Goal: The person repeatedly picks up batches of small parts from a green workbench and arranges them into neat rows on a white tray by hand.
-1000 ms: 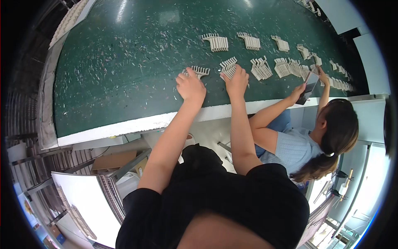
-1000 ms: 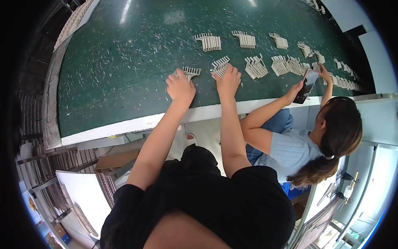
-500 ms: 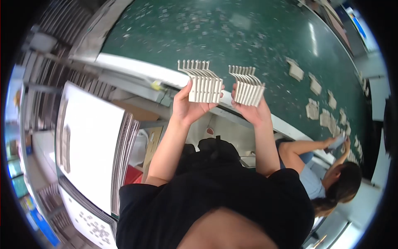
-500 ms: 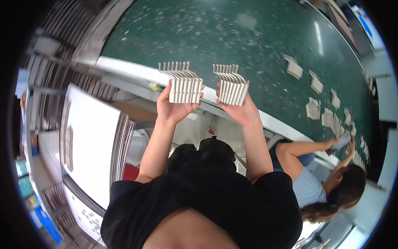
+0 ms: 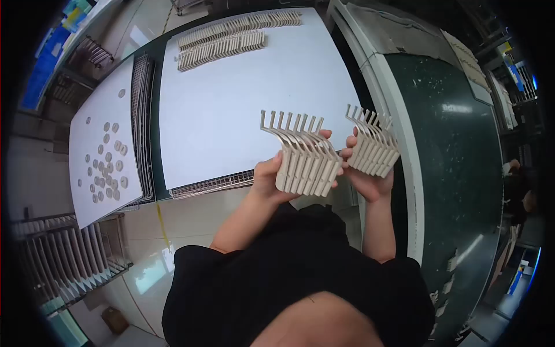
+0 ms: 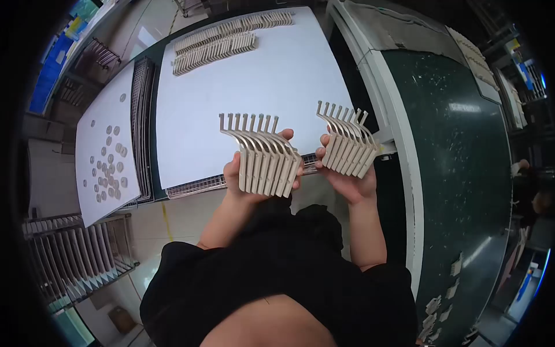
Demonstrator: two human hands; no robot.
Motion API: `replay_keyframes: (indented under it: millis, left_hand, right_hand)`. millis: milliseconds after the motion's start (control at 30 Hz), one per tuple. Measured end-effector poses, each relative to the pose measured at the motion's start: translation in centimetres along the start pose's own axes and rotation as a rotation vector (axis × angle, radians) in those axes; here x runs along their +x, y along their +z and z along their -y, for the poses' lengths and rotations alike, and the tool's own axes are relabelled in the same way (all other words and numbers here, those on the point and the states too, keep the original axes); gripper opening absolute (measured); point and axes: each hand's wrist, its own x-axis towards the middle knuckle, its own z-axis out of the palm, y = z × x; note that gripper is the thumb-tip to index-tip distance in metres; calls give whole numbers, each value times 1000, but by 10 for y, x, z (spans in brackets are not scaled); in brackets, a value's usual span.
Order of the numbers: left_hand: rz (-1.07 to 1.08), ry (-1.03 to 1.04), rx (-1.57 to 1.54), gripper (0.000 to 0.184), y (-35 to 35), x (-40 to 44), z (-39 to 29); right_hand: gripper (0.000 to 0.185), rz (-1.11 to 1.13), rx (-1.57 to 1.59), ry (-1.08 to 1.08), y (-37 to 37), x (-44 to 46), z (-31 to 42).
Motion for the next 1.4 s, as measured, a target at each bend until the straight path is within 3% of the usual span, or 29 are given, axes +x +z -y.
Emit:
replay_keyframes:
  millis: [33,100,133,200,267,333,433,533,633,733,833,933,1033,1200,1400]
  left_hand:
    - [-104,54,120,89,-2,-14,-19]
    - [-321,148,348,87,-4,-42,-50]
    - [-397,220,354,78,-3,-53,-62]
    - [-589,335,537,70,-6,-75,-80]
    - [-788,437,754,64,-6,-88,-90]
    - [-993,518,1007,59,-1,-97,-95]
    - [-1191,617,1250,61,-1,-106,-95]
    - [-1299,649,1344,63,1,-108,-93]
    - [-1376,662,1399,64,-1,-104,-89]
    - [-1438,624,1435,65,-4,-93,-85]
    - [-1453,587,1552,65,-13,-73,-81]
    - [-1415,561,1741,65,-29,-43,-84]
    - [-1294,501,2016,64,-51,-2,-91]
    - [-1024,356,2192,66,-86,99,-106]
    - [-910,398,2329,63,-133,193,-103]
  right_hand:
    - [64,-30,-102,24,-5,25,-4]
    - [54,-312,-385,22,-14,85,-9]
    - [50,-377,-523,31,-27,119,-9]
    - [51,-399,-966,18,-60,186,-5]
    - [59,-672,-1452,102,-76,254,-5]
    - [67,-724,-1868,-71,-123,314,1]
    - [71,-951,-2271,-93,-132,368,-6]
    - [74,-1002,-2401,-135,-134,392,-13]
    - [74,-1051,-2312,-137,-137,404,-19]
    - [71,-844,-1869,-63,-173,418,0]
    - [60,-800,-941,91,-139,398,1]
    - [47,-764,-389,215,-128,397,19]
    - [37,-739,-145,208,-113,379,33]
    - [40,-668,-151,222,-125,326,76]
    - [45,-713,-131,269,-120,234,121]
